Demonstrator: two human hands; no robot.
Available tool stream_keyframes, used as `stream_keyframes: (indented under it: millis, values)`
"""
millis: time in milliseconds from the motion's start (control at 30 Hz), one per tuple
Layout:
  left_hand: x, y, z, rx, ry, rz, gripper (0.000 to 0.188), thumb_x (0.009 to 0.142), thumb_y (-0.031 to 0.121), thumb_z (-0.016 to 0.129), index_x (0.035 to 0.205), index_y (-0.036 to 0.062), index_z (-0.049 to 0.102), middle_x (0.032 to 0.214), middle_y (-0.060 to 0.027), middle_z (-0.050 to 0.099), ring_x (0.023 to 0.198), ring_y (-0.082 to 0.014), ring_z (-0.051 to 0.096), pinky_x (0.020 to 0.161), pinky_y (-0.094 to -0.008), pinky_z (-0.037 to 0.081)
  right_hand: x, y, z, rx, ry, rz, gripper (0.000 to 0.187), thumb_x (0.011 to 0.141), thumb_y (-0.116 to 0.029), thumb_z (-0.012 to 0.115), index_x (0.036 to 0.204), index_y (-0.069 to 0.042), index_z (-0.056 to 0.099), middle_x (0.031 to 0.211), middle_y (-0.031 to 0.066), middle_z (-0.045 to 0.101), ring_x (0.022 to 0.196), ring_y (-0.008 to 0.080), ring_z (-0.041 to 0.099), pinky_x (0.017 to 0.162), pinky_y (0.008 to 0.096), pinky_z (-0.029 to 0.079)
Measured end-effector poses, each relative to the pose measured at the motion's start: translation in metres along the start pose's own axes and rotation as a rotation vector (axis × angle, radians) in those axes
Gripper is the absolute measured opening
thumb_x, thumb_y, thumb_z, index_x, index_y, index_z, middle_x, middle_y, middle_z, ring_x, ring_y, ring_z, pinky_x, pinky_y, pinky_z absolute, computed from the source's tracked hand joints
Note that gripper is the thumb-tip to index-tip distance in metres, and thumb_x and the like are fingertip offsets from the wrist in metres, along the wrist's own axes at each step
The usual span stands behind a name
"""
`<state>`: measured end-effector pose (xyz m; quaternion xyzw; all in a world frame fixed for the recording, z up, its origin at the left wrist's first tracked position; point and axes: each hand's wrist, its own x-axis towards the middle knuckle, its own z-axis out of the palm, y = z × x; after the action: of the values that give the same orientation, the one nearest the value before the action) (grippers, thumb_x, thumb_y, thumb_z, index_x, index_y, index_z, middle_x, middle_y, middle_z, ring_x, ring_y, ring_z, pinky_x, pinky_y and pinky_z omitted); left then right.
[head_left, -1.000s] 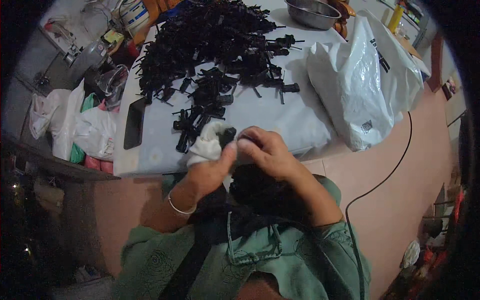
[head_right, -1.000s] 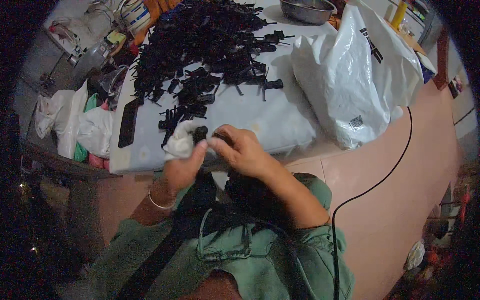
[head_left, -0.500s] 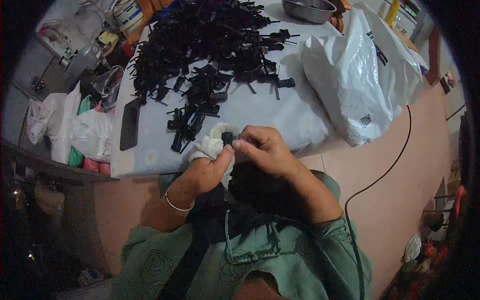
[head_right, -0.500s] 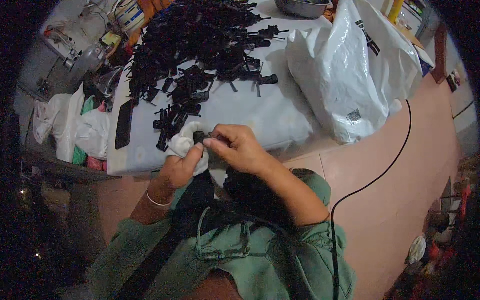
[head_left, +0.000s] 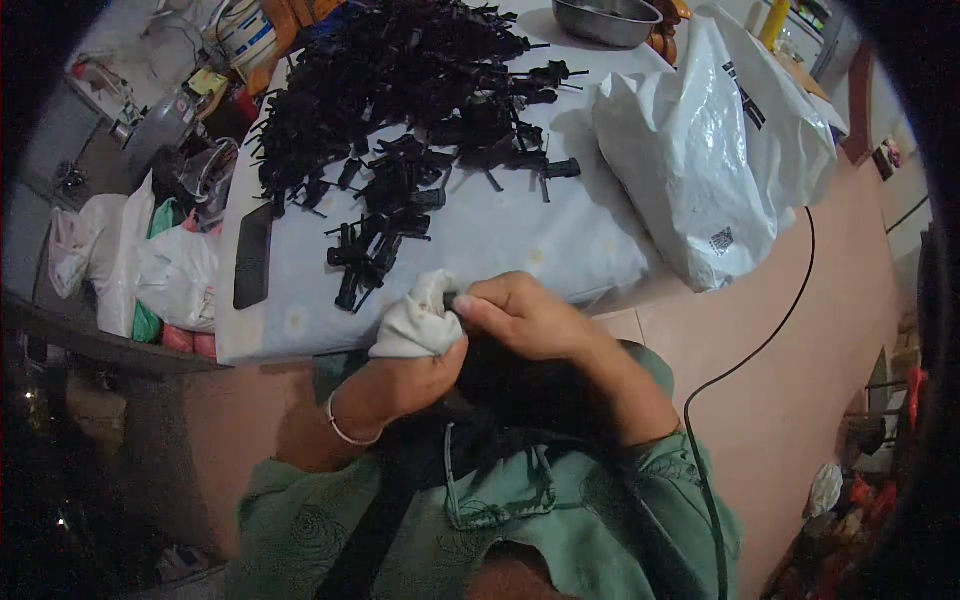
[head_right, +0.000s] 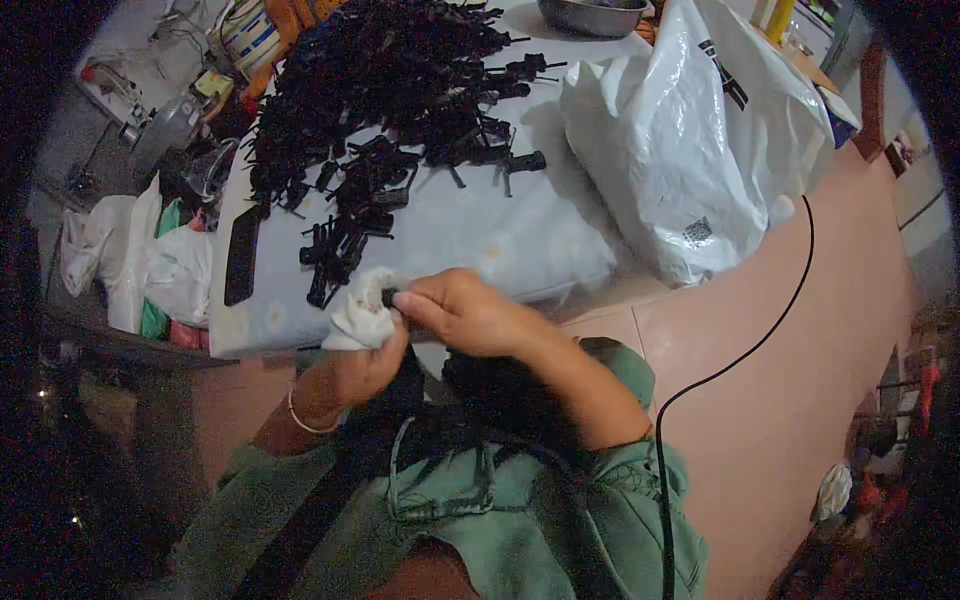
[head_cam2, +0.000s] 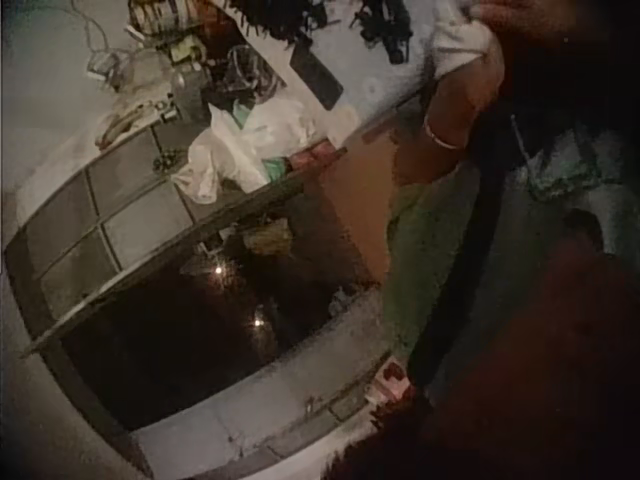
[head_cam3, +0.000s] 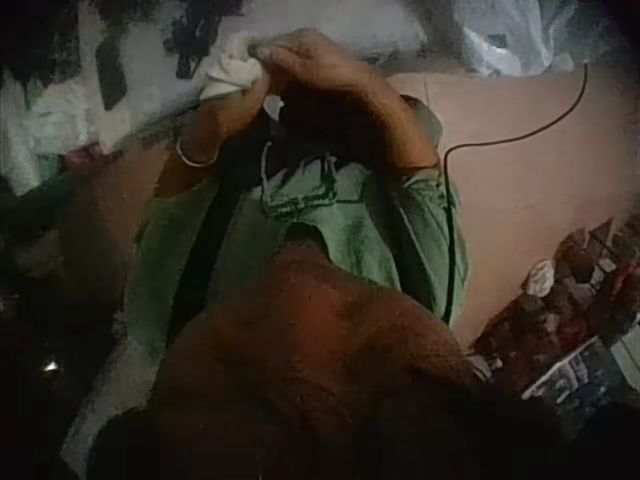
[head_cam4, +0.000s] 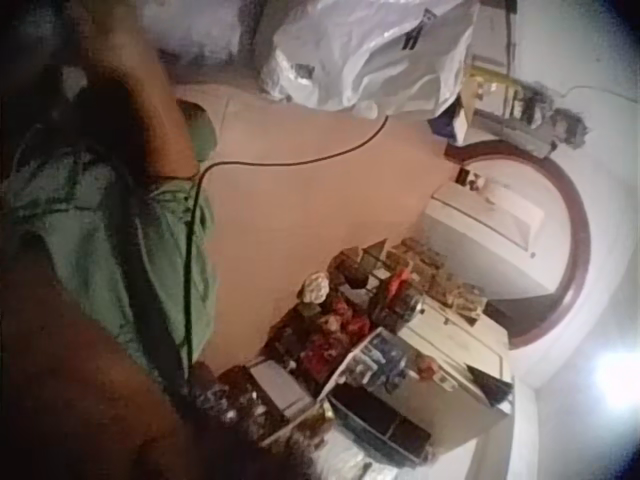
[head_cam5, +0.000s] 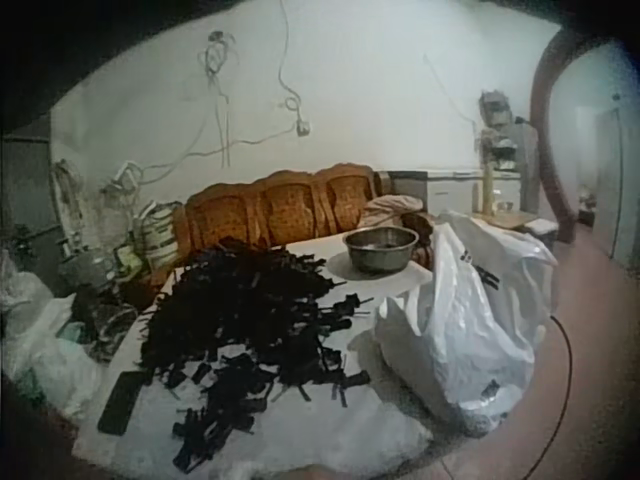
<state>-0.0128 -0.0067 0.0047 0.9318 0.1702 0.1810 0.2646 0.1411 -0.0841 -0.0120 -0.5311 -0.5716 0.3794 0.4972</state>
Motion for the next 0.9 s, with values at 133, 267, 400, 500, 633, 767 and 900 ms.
stream_keyframes:
  millis: [133, 267, 400, 500, 633, 767, 900]
  values:
    - [0.004, 0.006, -0.007, -0.059, -0.006, 0.108, 0.027, 0.075, 0.011, 0.057, 0.099, -0.0011, 0.052, 0.094, -0.0209, 0.056, 0.080, -0.0349, 0.055, 0.073, -0.0364, 0.044, 0.013, 0.023, -0.040, -0.904, 0.594, 0.037, 0.026, 0.080, -0.027, 0.056, 0.075, -0.002, 0.055, 0.071, 0.0167, 0.058, 0.060, 0.0330, 0.056, 0.055, 0.0415, 0.043]
    - [0.006, -0.011, -0.003, 0.010, -0.050, 0.214, 0.035, 0.080, 0.014, 0.056, 0.111, -0.0004, 0.048, 0.099, -0.0152, 0.057, 0.083, -0.0226, 0.058, 0.069, -0.0306, 0.046, 0.021, 0.046, -0.064, -1.065, 0.702, 0.146, 0.022, 0.076, -0.024, 0.058, 0.075, -0.003, 0.052, 0.072, 0.0181, 0.057, 0.066, 0.0367, 0.056, 0.057, 0.0442, 0.044]
    - [0.012, -0.016, 0.003, -0.523, -0.052, -0.354, 0.026, 0.085, 0.015, 0.049, 0.105, -0.0017, 0.050, 0.093, -0.0120, 0.058, 0.075, -0.0163, 0.059, 0.061, -0.0273, 0.048, 0.016, 0.047, -0.057, -1.001, 0.715, 0.080, 0.019, 0.074, -0.017, 0.058, 0.072, -0.001, 0.048, 0.068, 0.0177, 0.055, 0.063, 0.0343, 0.056, 0.055, 0.0411, 0.044]
    - [0.017, -0.016, 0.010, -0.925, 0.042, -0.520, 0.023, 0.088, 0.016, 0.045, 0.101, -0.0012, 0.053, 0.086, -0.0100, 0.060, 0.064, -0.0148, 0.059, 0.054, -0.0266, 0.047, 0.005, 0.022, -0.032, -0.769, 0.645, 0.069, 0.014, 0.074, -0.012, 0.057, 0.073, -0.001, 0.049, 0.065, 0.0159, 0.053, 0.056, 0.0298, 0.053, 0.052, 0.0363, 0.042]
    - [0.024, -0.041, 0.028, -1.627, 0.052, -0.774, 0.023, 0.087, 0.021, 0.047, 0.099, 0.0038, 0.056, 0.082, -0.0070, 0.061, 0.058, -0.0132, 0.058, 0.049, -0.0274, 0.047, -0.012, 0.005, -0.004, -0.435, 0.549, -0.138, 0.010, 0.075, -0.007, 0.057, 0.075, 0.000, 0.050, 0.062, 0.0132, 0.049, 0.052, 0.0254, 0.049, 0.050, 0.0327, 0.040]
    - [0.022, -0.058, 0.024, -2.172, -0.335, -0.576, 0.019, 0.086, 0.022, 0.050, 0.095, 0.0066, 0.059, 0.081, -0.0017, 0.060, 0.064, -0.0130, 0.057, 0.050, -0.0264, 0.046, -0.012, 0.008, -0.002, -0.312, 0.279, -0.233, 0.011, 0.075, -0.007, 0.058, 0.081, 0.000, 0.053, 0.064, 0.0128, 0.050, 0.054, 0.0244, 0.050, 0.052, 0.0318, 0.040]
    - [0.023, -0.030, 0.018, -1.650, 0.160, -0.597, 0.018, 0.085, 0.018, 0.053, 0.098, 0.0065, 0.058, 0.078, 0.0010, 0.058, 0.063, -0.0099, 0.055, 0.050, -0.0244, 0.044, -0.010, 0.004, -0.002, -0.369, 0.271, -0.297, 0.016, 0.074, -0.011, 0.063, 0.079, 0.000, 0.053, 0.064, 0.0135, 0.051, 0.054, 0.0261, 0.050, 0.050, 0.0320, 0.040]
